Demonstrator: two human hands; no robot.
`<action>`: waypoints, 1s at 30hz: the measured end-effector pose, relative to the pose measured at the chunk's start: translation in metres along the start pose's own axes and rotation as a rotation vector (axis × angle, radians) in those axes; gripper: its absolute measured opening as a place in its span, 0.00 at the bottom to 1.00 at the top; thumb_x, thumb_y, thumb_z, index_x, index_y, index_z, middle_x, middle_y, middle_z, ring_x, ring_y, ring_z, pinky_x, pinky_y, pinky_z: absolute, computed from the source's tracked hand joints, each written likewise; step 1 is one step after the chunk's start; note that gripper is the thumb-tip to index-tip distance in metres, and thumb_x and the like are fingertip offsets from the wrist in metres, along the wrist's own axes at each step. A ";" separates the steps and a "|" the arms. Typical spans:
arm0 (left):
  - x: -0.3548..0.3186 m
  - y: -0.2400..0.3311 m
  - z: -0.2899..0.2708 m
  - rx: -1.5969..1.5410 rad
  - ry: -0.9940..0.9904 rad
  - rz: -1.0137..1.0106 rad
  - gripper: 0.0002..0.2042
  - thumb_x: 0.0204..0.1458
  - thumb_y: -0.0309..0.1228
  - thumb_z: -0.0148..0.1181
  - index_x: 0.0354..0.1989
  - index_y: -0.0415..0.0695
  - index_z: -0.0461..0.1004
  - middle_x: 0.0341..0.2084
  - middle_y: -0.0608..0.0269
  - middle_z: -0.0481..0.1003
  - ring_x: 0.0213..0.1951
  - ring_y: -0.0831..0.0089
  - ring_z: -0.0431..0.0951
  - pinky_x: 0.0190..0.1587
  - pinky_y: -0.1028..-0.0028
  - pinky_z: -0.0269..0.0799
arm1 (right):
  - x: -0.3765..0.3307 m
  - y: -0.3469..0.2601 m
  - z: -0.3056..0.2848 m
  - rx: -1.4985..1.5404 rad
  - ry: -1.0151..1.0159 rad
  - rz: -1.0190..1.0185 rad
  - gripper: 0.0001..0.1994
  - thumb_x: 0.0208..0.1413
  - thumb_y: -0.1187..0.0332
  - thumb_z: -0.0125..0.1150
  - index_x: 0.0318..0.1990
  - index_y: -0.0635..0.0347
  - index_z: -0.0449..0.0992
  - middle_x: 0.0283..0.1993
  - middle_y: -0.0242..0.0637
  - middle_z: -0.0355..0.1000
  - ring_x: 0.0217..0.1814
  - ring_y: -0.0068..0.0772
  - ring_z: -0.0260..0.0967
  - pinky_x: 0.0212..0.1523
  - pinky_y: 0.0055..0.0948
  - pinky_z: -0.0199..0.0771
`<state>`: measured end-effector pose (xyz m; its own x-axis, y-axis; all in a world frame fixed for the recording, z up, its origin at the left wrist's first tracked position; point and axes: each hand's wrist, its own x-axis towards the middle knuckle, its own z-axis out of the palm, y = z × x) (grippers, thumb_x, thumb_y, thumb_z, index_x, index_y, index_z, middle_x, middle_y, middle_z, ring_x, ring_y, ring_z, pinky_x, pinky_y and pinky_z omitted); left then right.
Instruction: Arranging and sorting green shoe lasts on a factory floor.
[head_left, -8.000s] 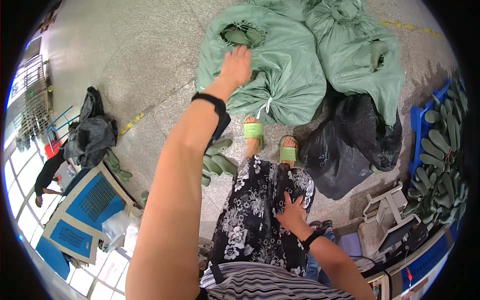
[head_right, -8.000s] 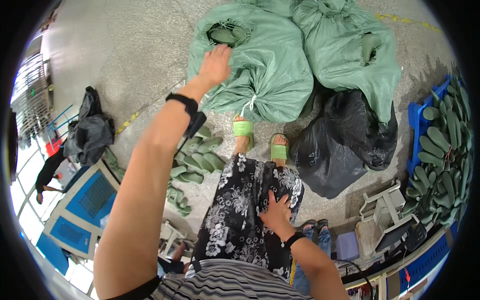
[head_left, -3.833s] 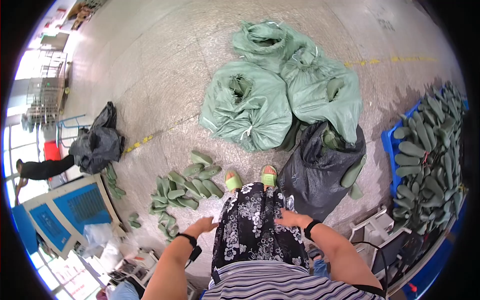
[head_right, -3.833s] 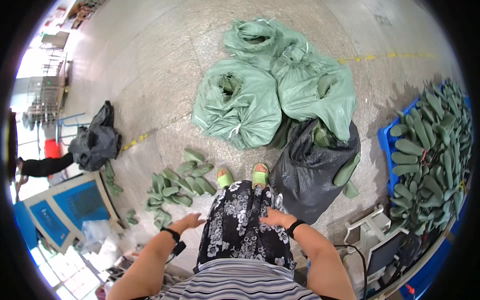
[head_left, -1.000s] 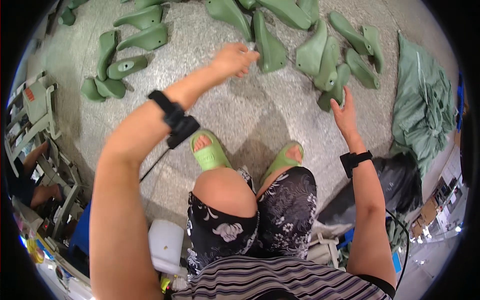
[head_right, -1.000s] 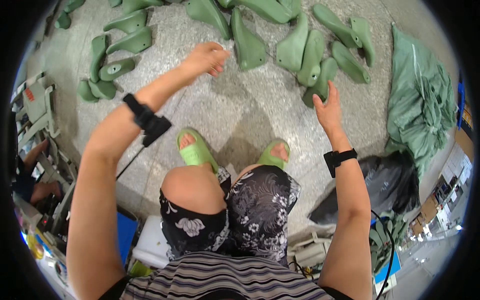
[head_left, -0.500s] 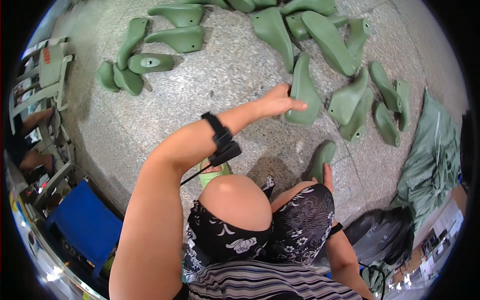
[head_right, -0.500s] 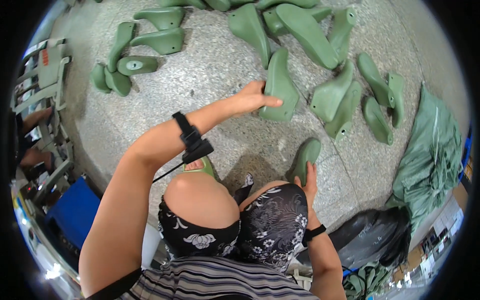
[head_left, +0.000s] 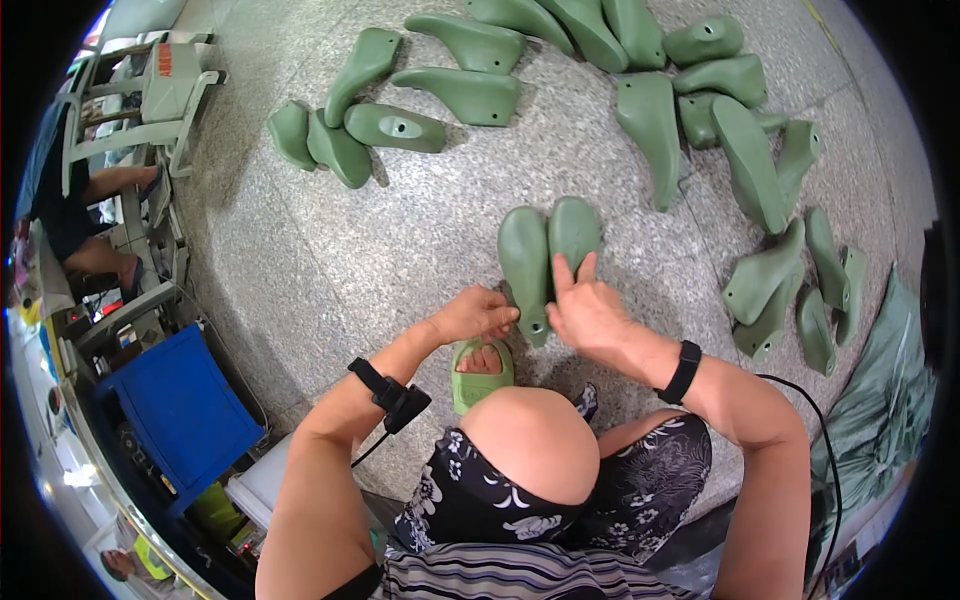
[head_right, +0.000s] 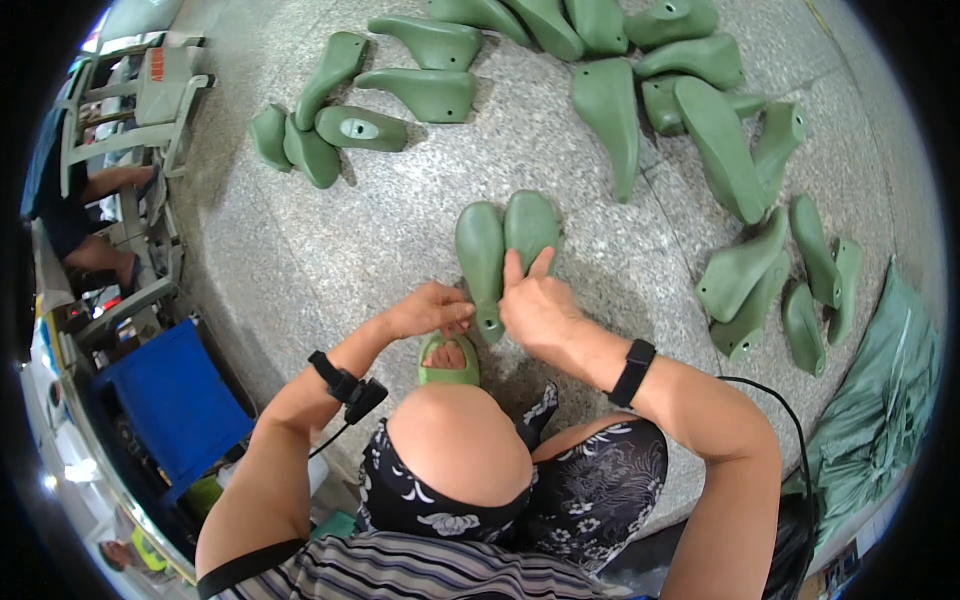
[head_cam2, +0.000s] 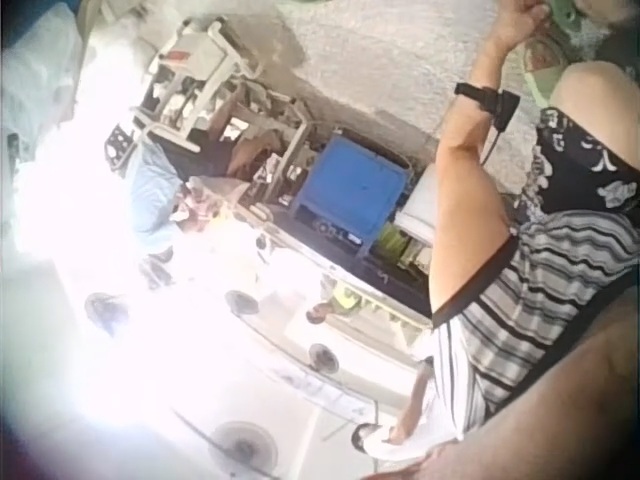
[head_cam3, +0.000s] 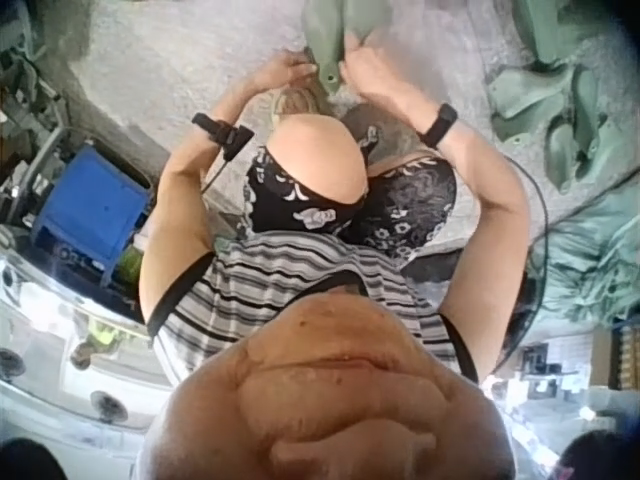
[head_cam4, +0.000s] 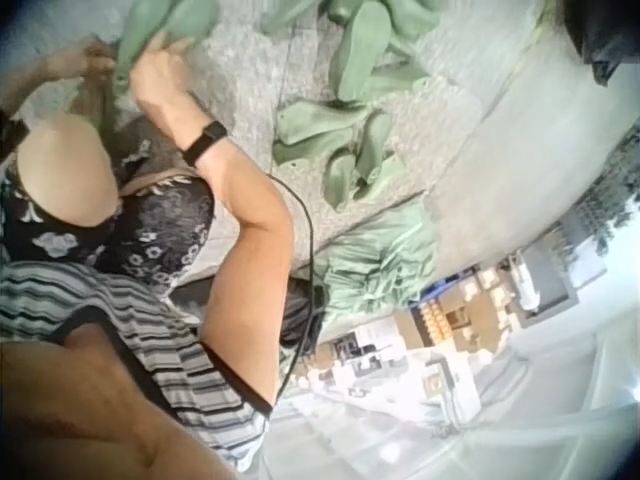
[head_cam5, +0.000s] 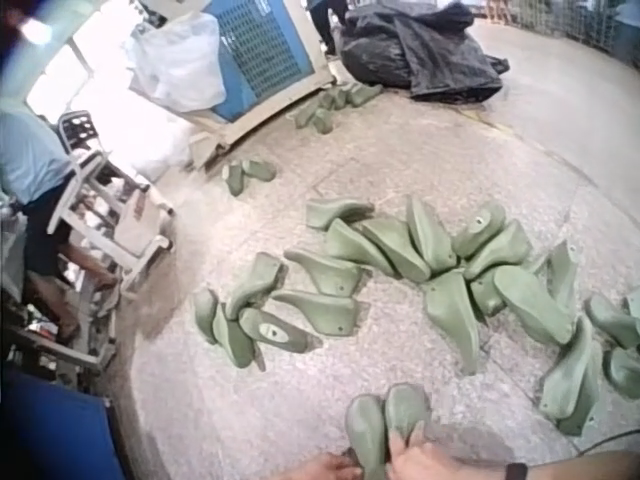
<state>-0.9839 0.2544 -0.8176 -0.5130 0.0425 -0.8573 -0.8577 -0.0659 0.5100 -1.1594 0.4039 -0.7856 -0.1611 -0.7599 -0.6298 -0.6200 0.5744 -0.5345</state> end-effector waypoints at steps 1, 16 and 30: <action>0.000 0.000 -0.010 -0.004 0.010 0.004 0.13 0.58 0.35 0.55 0.35 0.36 0.76 0.27 0.61 0.77 0.30 0.71 0.78 0.33 0.69 0.75 | 0.003 -0.006 0.002 -0.007 0.001 -0.009 0.35 0.54 0.61 0.56 0.65 0.69 0.51 0.58 0.86 0.49 0.37 0.69 0.72 0.40 0.47 0.77; 0.080 0.082 -0.178 -0.036 1.521 0.221 0.34 0.43 0.37 0.64 0.53 0.24 0.58 0.43 0.43 0.69 0.44 0.58 0.71 0.50 0.66 0.67 | 0.144 -0.037 -0.096 -0.162 0.750 -0.536 0.28 0.50 0.74 0.57 0.60 0.62 0.59 0.63 0.53 0.57 0.65 0.53 0.55 0.60 0.47 0.60; -0.003 0.030 -0.142 -0.132 0.916 0.504 0.28 0.54 0.22 0.49 0.66 0.43 0.56 0.57 0.48 0.66 0.57 0.62 0.68 0.58 0.69 0.62 | 0.189 -0.097 -0.055 0.123 0.429 -0.110 0.42 0.51 0.50 0.62 0.70 0.49 0.48 0.50 0.61 0.65 0.50 0.62 0.66 0.50 0.48 0.67</action>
<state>-1.0033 0.1104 -0.8097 -0.5394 -0.7860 -0.3020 -0.5137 0.0231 0.8576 -1.1716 0.1878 -0.8216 -0.4190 -0.8608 -0.2890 -0.5599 0.4955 -0.6640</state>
